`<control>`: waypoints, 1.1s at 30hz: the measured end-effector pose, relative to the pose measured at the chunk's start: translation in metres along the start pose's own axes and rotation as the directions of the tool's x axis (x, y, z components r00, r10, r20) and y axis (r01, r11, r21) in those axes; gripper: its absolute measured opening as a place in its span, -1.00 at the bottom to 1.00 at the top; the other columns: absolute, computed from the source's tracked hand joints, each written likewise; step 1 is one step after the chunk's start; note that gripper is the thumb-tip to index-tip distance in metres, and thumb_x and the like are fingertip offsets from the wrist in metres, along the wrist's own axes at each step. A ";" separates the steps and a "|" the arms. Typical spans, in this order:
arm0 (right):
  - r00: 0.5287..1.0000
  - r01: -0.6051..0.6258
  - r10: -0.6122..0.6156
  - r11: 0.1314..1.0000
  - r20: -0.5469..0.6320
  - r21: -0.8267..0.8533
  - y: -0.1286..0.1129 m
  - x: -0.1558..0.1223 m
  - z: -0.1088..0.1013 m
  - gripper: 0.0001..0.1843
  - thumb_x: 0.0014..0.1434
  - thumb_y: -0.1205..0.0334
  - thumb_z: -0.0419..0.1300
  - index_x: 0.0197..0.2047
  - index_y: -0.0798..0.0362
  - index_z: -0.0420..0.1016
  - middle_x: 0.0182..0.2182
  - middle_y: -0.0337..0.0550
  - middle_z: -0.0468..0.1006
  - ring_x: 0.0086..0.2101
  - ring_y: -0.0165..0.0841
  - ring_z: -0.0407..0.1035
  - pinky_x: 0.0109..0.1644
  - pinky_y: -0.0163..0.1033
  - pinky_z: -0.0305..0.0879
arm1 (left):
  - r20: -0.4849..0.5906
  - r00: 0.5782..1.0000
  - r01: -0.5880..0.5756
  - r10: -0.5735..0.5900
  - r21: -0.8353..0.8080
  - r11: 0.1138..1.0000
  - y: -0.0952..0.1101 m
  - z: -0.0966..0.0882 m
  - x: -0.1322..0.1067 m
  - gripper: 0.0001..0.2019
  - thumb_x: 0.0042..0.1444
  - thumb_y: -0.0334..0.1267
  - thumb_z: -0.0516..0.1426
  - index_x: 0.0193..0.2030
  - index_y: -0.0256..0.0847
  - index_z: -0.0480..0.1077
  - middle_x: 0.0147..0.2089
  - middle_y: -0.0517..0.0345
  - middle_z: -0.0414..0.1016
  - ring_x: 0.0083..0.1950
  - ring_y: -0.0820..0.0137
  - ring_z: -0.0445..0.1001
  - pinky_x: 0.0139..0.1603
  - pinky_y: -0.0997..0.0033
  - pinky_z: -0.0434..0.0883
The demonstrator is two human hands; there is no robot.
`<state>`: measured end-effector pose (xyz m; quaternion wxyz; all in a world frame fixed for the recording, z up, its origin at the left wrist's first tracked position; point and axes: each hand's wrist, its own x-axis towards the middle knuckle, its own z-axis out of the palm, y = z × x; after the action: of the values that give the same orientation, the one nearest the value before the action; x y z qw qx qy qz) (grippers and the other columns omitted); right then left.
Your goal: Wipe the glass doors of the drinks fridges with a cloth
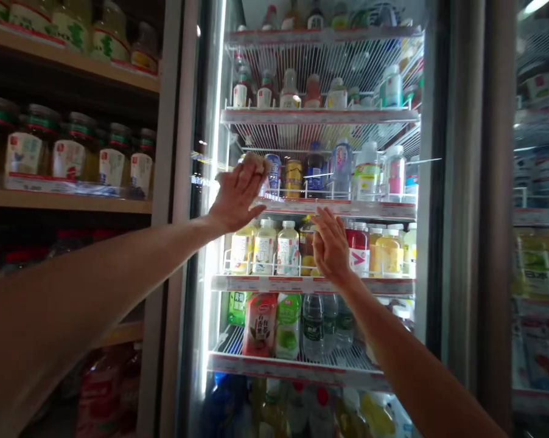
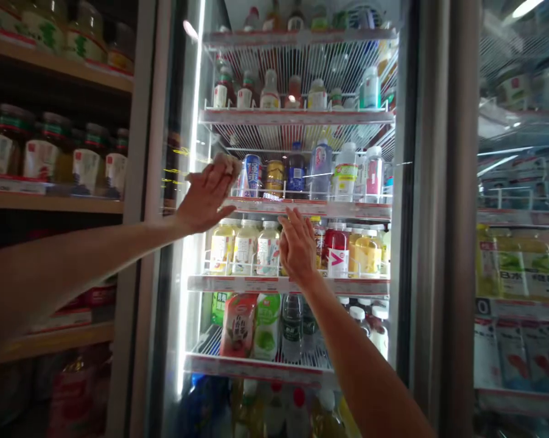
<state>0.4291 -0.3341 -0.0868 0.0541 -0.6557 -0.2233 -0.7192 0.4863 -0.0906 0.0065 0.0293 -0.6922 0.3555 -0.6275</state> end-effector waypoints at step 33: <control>0.957 0.200 -0.170 0.974 0.233 -0.111 -0.053 0.001 0.029 -0.64 0.19 0.29 0.05 0.06 -0.11 0.37 0.25 -0.15 0.15 0.28 -0.17 -0.11 0.27 0.15 -0.06 | 0.325 0.941 -0.129 0.095 0.086 0.988 0.010 -0.026 -0.035 -0.29 0.15 -0.01 0.06 0.32 -0.30 -0.10 0.39 -0.22 -0.14 0.41 0.11 -0.19 0.31 -0.02 -0.03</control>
<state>0.4363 -0.2750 -0.0982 -0.0827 -0.7103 -0.2398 -0.6566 0.4602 -0.0686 -0.0226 0.1587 -0.7609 0.3511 -0.5220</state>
